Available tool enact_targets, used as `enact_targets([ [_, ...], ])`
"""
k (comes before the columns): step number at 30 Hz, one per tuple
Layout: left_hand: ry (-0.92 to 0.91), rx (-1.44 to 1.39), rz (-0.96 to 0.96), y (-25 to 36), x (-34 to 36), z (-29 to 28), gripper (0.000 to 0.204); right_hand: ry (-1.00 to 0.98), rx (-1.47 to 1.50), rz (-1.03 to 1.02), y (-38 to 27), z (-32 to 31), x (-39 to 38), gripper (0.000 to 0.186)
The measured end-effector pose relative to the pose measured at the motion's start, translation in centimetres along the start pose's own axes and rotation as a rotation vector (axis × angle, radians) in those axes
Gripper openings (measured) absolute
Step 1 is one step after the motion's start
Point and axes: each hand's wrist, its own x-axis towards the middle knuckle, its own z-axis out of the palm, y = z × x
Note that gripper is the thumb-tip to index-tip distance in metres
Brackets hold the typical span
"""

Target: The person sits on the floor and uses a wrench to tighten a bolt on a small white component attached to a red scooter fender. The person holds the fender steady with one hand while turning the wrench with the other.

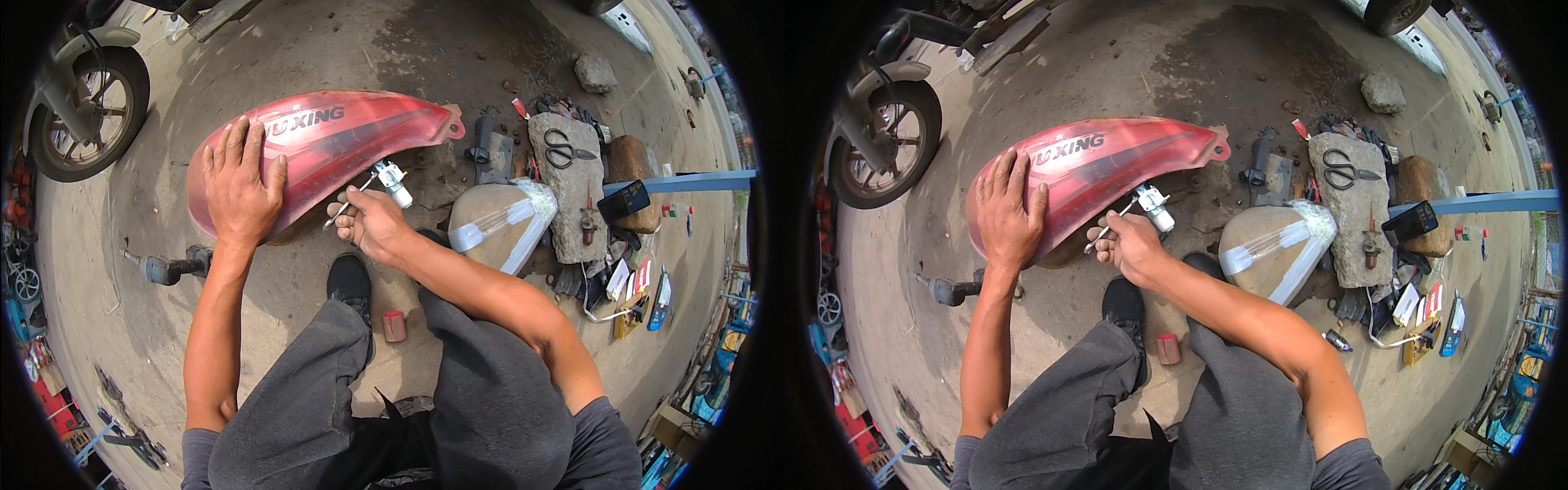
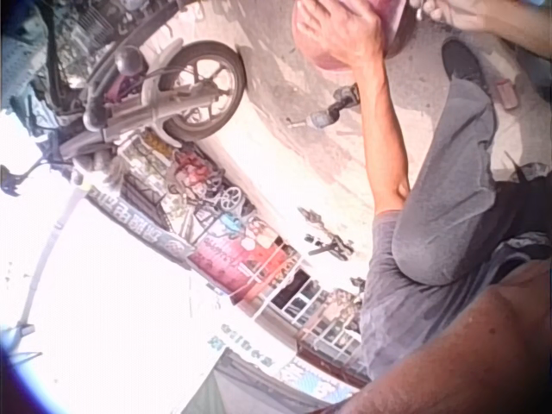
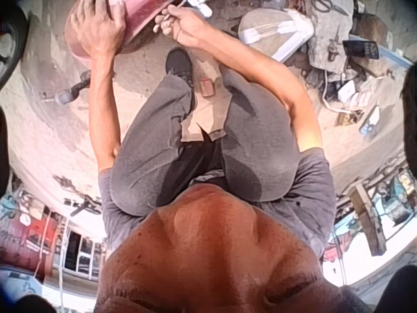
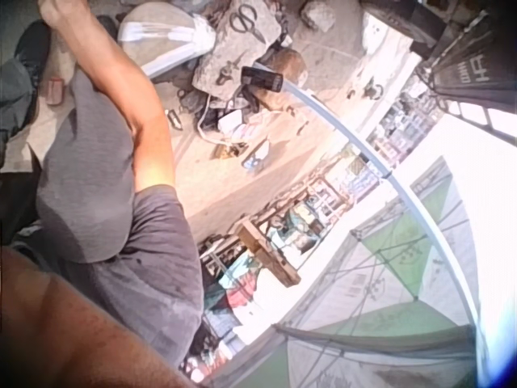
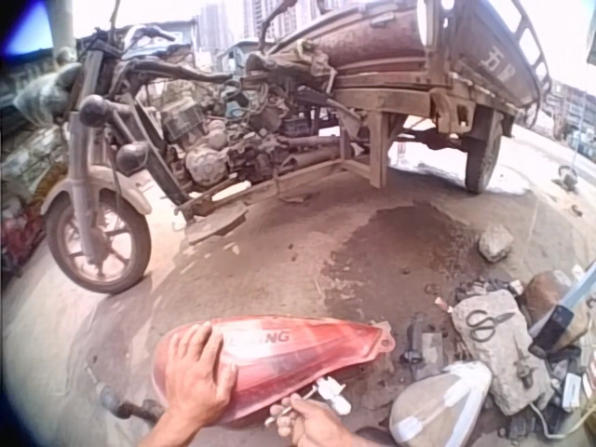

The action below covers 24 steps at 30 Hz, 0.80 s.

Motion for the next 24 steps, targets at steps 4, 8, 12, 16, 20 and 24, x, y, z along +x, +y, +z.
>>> enact_targets([
  [4,0.001,0.008,-0.002,0.0,0.0,-0.1,0.052,-0.175,0.27,0.056,-0.8,-0.5,0.5,0.024],
  [8,0.0,0.006,-0.003,-0.1,-0.1,0.0,0.052,0.025,-0.089,0.013,0.5,0.0,-0.4,0.026],
  [12,0.002,0.008,0.002,0.1,0.0,0.0,0.052,0.154,-0.446,-0.126,0.9,-0.9,0.5,0.027],
  [16,0.008,0.012,0.004,0.0,0.0,-0.1,0.052,0.164,-0.595,-0.189,1.1,-1.3,1.3,0.027],
  [20,-0.001,0.003,0.006,0.2,0.1,0.0,0.052,0.176,-0.645,-0.232,1.4,-2.2,1.9,0.026],
  [24,-0.001,-0.006,-0.001,0.0,-0.1,-0.1,0.052,0.058,-0.228,-0.046,0.3,-0.2,0.2,0.025],
])
